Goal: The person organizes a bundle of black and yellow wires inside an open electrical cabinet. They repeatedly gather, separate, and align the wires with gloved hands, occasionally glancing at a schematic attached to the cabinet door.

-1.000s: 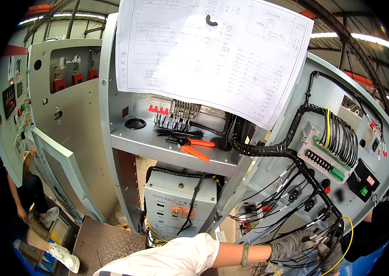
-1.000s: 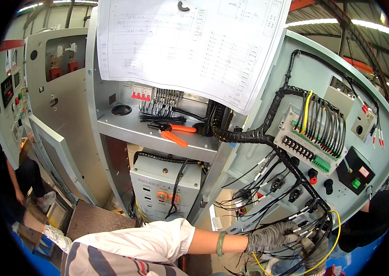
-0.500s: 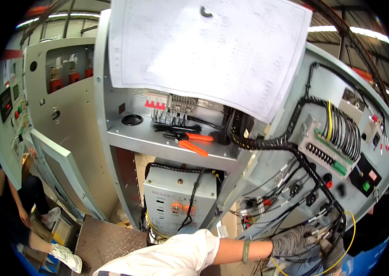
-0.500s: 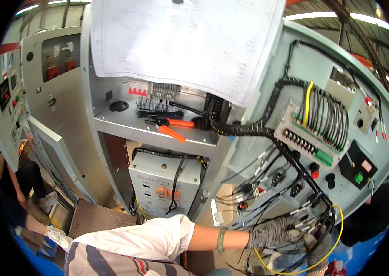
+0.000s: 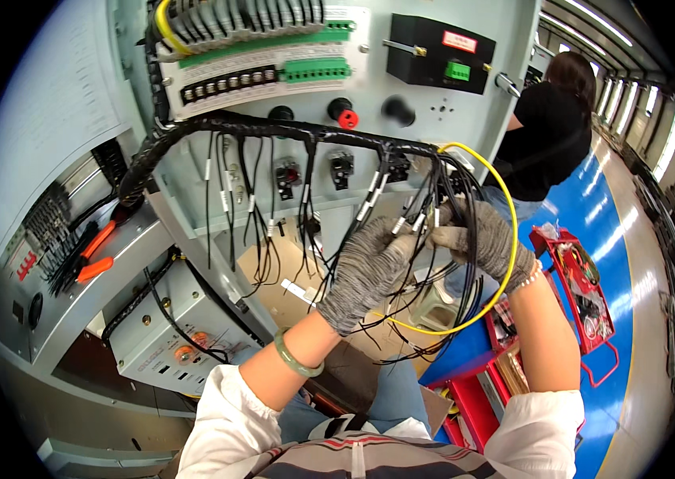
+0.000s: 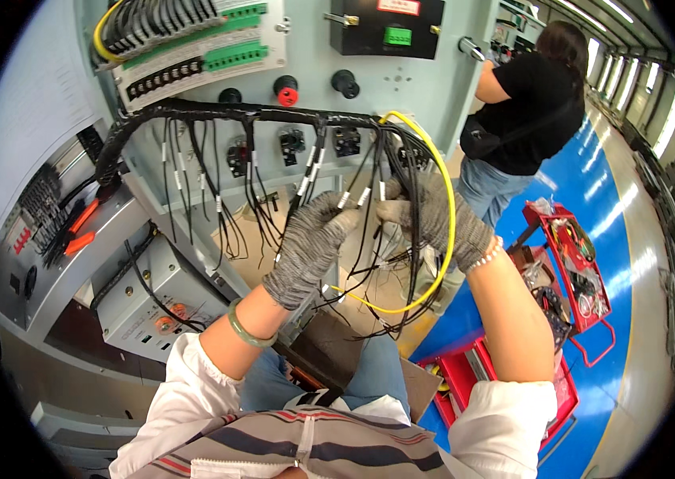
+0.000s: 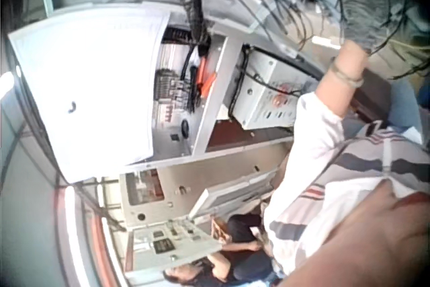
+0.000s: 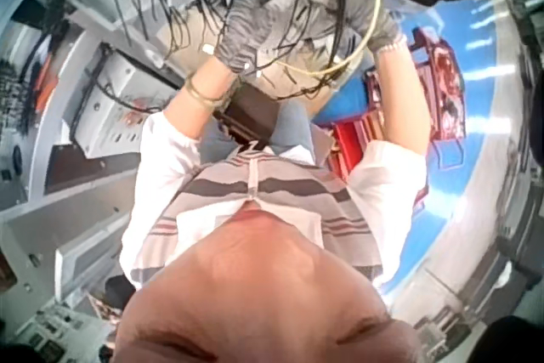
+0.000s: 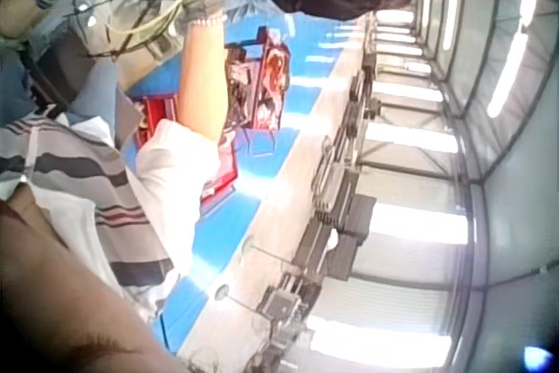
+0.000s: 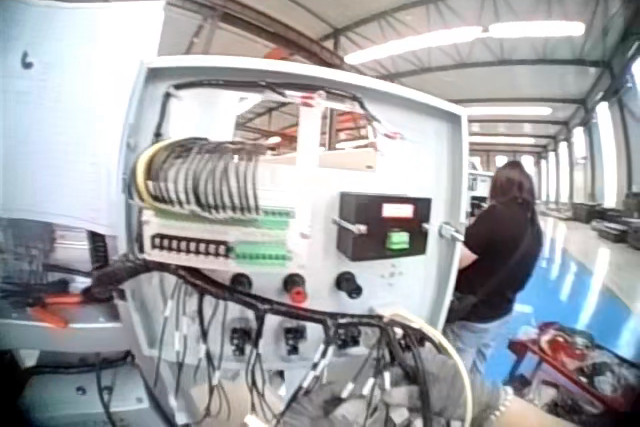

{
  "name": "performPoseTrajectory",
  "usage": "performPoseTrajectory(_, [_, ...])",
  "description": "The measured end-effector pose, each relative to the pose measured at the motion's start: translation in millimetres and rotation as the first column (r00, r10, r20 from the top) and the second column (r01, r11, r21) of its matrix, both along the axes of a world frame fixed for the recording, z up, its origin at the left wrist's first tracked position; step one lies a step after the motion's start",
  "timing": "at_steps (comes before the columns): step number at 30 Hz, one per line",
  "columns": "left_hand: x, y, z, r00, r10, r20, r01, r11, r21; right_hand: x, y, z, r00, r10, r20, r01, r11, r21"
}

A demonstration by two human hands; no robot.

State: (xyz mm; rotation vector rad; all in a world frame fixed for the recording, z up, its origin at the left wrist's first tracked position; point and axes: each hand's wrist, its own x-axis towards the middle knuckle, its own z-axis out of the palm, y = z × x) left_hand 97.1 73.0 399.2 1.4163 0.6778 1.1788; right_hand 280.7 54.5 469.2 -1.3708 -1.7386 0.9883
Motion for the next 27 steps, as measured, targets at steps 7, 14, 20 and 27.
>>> performPoseTrajectory(7, [6.4,3.6,-2.4,0.998,0.026,0.049,-0.026,1.0,0.003,2.8,4.1,-4.5,1.0,0.009,-0.015,-0.009,1.0,0.023])
performPoseTrajectory(14, [-0.7,-3.9,13.6,0.999,-0.018,-0.035,0.014,0.995,-0.1,-1.1,4.0,-1.5,1.0,0.015,-0.011,-0.014,0.998,0.056])
performPoseTrajectory(20, [-2.8,1.6,7.7,0.995,-0.096,-0.01,0.094,0.99,-0.105,-0.3,2.8,-1.4,0.996,0.057,-0.075,-0.054,0.998,0.044])
performPoseTrajectory(27, [3.3,6.3,-1.6,0.995,-0.073,0.061,0.067,0.994,0.089,-5.8,1.4,-2.5,0.993,0.023,-0.111,-0.02,0.999,0.031])
